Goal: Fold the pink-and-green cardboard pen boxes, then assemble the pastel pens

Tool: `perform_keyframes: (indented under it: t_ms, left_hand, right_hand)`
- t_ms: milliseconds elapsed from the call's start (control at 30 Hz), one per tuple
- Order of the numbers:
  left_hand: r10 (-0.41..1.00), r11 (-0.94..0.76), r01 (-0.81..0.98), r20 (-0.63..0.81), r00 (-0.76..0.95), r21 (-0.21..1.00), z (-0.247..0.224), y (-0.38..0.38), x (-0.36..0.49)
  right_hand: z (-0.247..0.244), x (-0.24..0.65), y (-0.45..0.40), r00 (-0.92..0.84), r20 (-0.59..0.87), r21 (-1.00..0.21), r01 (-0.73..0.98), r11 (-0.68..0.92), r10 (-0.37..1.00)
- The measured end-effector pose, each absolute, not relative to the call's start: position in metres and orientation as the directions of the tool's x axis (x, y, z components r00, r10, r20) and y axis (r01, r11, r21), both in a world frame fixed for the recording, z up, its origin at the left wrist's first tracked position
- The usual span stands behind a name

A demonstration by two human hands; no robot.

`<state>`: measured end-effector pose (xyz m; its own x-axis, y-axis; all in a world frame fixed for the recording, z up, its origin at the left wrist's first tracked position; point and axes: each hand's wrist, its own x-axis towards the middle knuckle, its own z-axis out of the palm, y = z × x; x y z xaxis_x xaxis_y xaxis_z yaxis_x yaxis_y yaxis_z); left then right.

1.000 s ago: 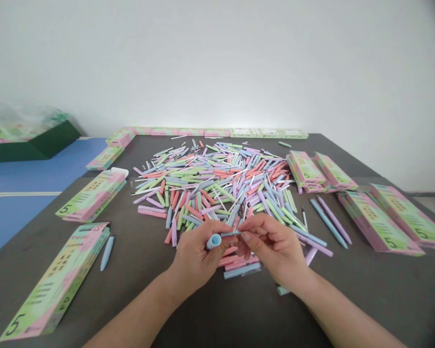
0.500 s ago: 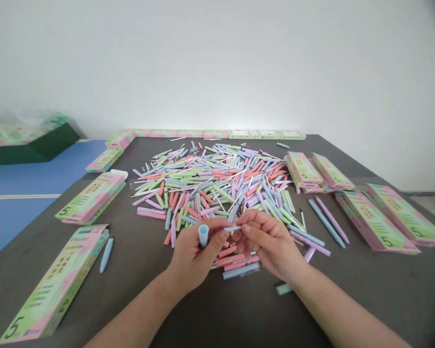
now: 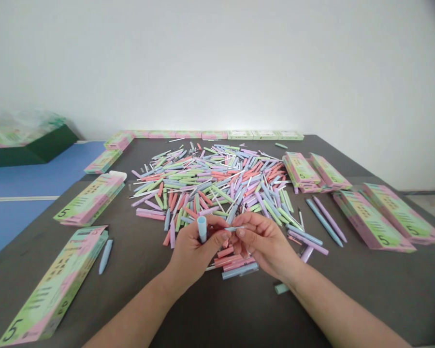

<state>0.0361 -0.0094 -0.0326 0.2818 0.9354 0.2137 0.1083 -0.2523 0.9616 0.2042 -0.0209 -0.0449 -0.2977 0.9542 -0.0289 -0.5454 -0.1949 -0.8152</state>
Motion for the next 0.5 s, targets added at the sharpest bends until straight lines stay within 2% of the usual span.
perform_keyframes:
  t_ms: [200,400,500]
  left_hand:
    - [0.91,-0.155,0.001,0.142,0.389,0.988,-0.046,-0.008,0.035]
    - [0.917,-0.122,0.135,0.059,0.395,0.983,-0.055,-0.001,0.028]
    - [0.936,-0.15,0.159,0.088,0.341,0.976,-0.055,0.0,0.026]
  right_hand:
    - [-0.043,0.206,-0.018,-0.22,-0.081,-0.784,-0.588,-0.198,0.972]
    - [-0.038,0.216,-0.014,-0.113,-0.039,-0.797,-0.596,-0.099,0.993]
    - [-0.036,0.219,-0.015,-0.101,-0.015,-0.816,-0.573,-0.071,0.995]
